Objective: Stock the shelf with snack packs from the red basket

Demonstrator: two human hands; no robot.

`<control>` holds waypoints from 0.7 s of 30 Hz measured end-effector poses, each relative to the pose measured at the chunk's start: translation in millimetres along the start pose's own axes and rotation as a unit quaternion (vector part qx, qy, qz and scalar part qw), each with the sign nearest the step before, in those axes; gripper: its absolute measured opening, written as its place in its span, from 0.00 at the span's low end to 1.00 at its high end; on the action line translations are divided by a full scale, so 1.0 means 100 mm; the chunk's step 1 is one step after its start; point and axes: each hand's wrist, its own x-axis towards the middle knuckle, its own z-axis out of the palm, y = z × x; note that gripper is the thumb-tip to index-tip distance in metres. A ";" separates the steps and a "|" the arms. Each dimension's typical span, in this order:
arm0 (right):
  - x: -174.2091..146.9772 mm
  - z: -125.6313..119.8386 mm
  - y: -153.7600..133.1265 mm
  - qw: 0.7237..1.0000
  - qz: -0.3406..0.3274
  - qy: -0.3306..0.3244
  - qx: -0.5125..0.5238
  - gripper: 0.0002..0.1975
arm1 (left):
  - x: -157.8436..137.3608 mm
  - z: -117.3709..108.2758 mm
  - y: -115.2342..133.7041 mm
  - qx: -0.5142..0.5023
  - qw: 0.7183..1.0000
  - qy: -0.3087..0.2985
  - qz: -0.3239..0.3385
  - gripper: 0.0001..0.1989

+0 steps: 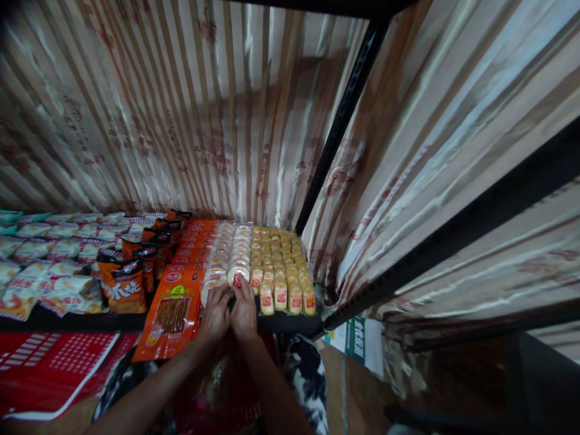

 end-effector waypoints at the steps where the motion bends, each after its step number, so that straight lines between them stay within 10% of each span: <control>1: 0.04 -0.05 0.00 1.000 -0.006 0.008 -0.001 0.23 | 0.01 0.02 0.01 0.005 1.000 0.001 0.005 0.16; 8: 0.68 -0.45 0.11 0.989 -0.022 -0.015 -0.144 0.23 | 0.13 0.35 0.11 0.027 0.997 0.041 0.061 0.26; 21: 1.38 -0.35 0.55 0.920 0.037 -0.298 -0.252 0.29 | 0.35 0.75 0.35 0.103 0.988 0.115 0.021 0.25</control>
